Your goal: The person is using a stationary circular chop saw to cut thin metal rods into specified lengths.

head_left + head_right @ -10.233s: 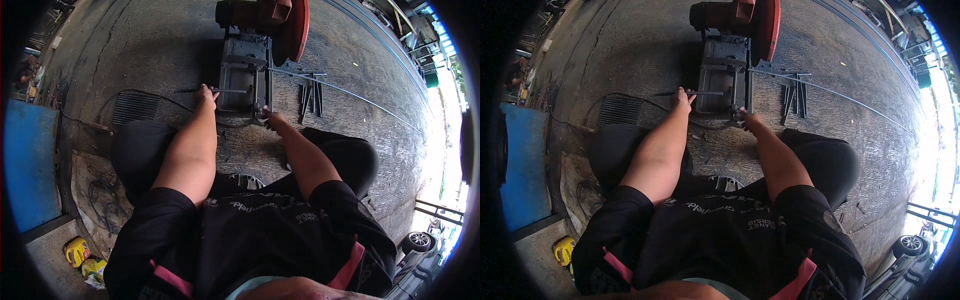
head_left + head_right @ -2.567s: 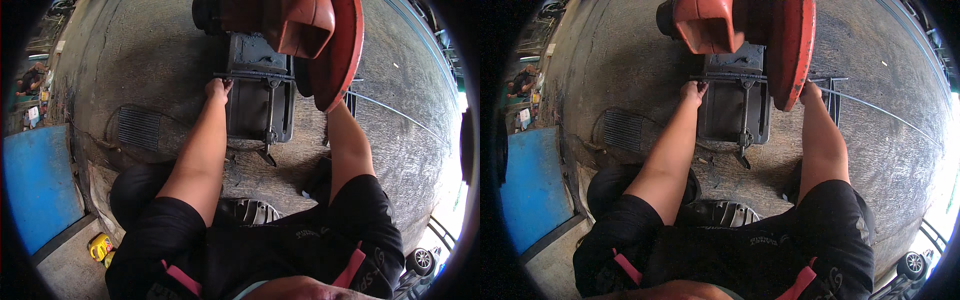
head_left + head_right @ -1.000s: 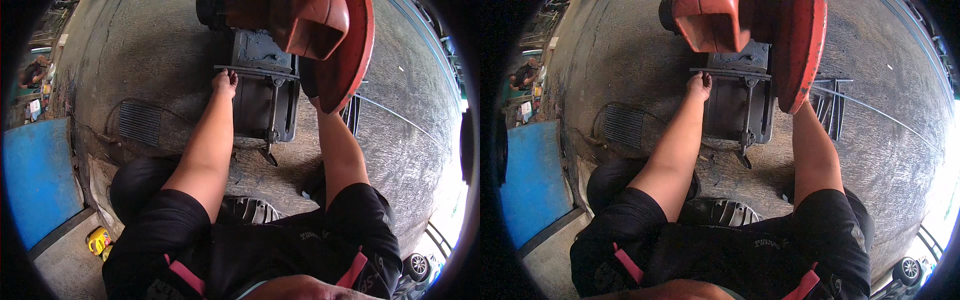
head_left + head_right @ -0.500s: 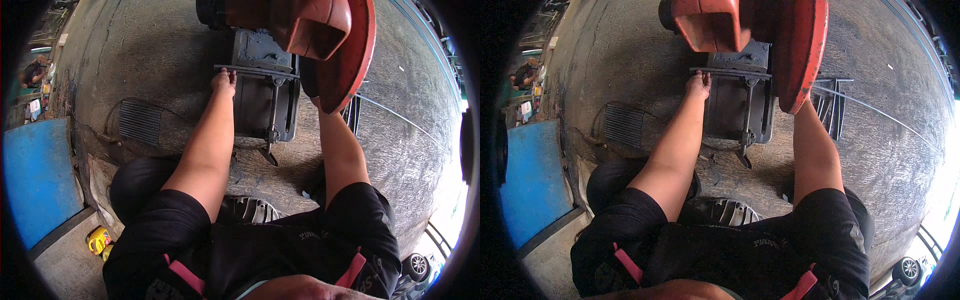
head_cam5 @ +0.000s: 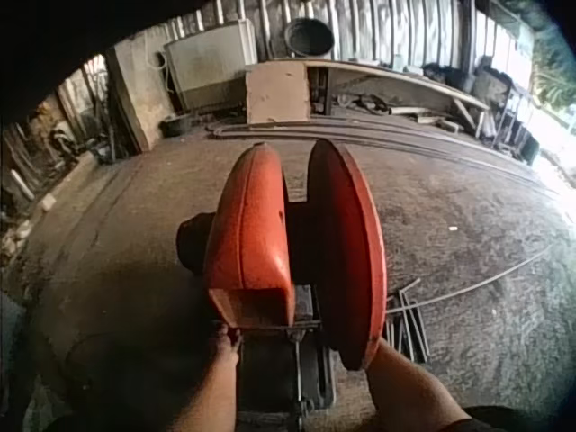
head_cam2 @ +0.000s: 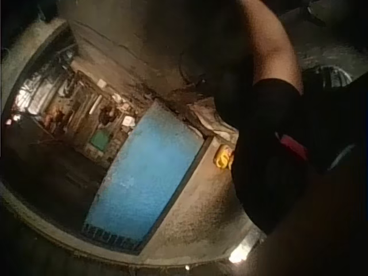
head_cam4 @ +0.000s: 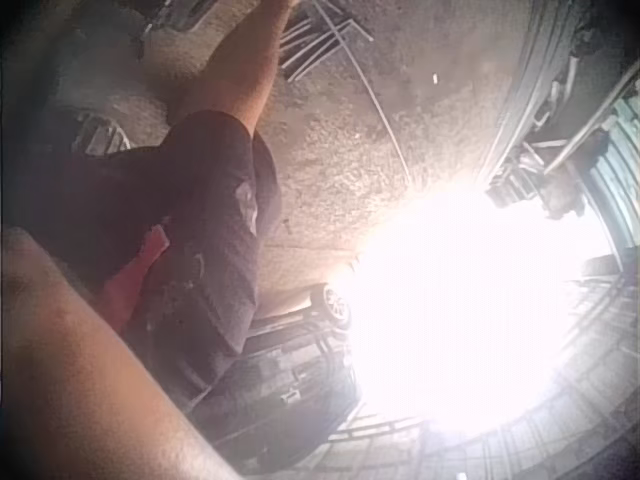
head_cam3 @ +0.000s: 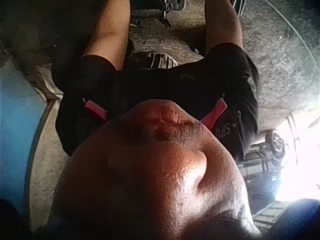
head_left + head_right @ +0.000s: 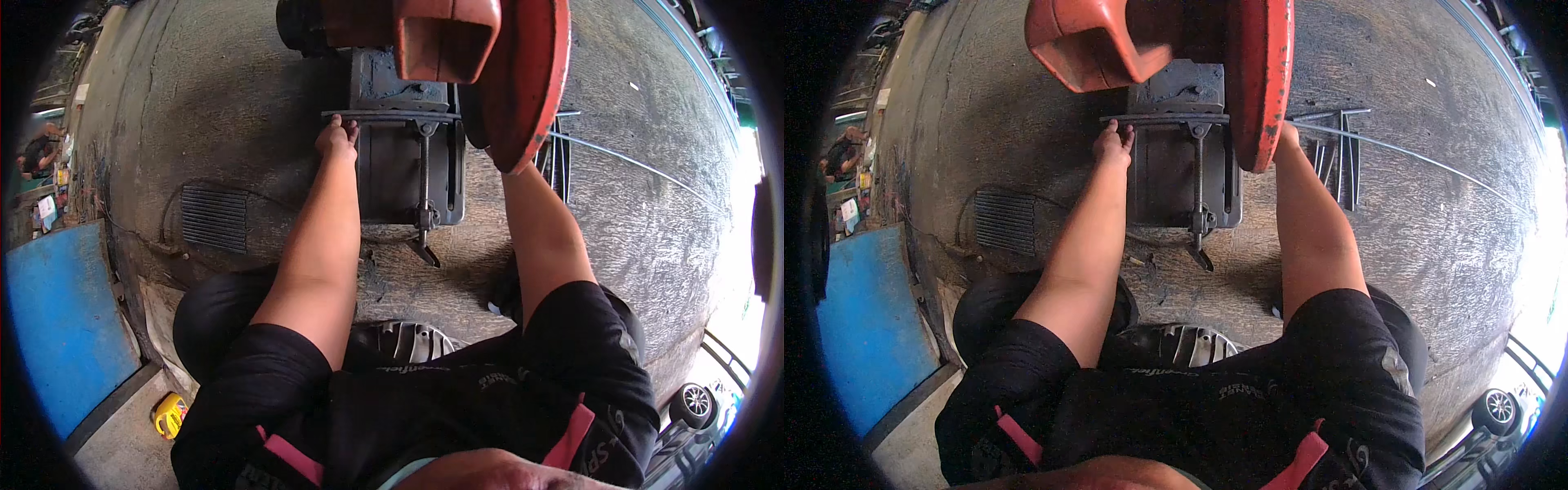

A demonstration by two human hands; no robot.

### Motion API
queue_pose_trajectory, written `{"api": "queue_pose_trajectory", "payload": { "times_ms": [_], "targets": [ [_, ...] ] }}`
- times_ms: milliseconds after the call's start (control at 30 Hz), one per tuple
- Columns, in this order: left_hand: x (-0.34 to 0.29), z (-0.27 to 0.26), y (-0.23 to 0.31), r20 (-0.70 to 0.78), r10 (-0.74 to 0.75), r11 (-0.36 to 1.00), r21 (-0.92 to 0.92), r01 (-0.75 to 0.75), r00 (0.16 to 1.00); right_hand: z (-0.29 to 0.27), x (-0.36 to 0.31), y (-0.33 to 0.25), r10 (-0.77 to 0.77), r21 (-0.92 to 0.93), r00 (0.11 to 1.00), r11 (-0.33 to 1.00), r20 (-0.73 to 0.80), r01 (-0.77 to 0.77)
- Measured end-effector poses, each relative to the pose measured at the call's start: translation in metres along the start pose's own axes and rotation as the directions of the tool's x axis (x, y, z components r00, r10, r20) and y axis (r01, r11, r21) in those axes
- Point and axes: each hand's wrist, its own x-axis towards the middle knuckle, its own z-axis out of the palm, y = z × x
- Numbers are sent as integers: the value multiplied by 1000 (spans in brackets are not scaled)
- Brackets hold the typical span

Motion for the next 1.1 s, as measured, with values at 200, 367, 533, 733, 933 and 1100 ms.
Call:
{"api": "queue_pose_trajectory", "payload": {
  "times_ms": [200,367,533,733,933,1100],
  "targets": [
    [-3,1,0,-4,4,999,-45,-4,1000,5,0,-3,-78,-157,990,986,-114,60],
    [-7,3,0,-1,29,999,-26,-29,1000,16,6,4,-102,-209,990,975,-101,79],
    [-8,3,-1,-18,47,999,-23,-47,999,35,24,9,-71,-118,990,991,-121,57],
    [-8,3,2,-35,42,997,-59,-44,999,30,25,8,-108,-197,988,977,-115,84],
    [-9,3,0,-34,56,995,-76,-58,998,20,15,3,-100,-172,992,981,-83,84],
    [-7,3,-2,-23,77,995,-59,-79,997,19,14,2,-73,-119,996,991,-54,66]
  ]
}}
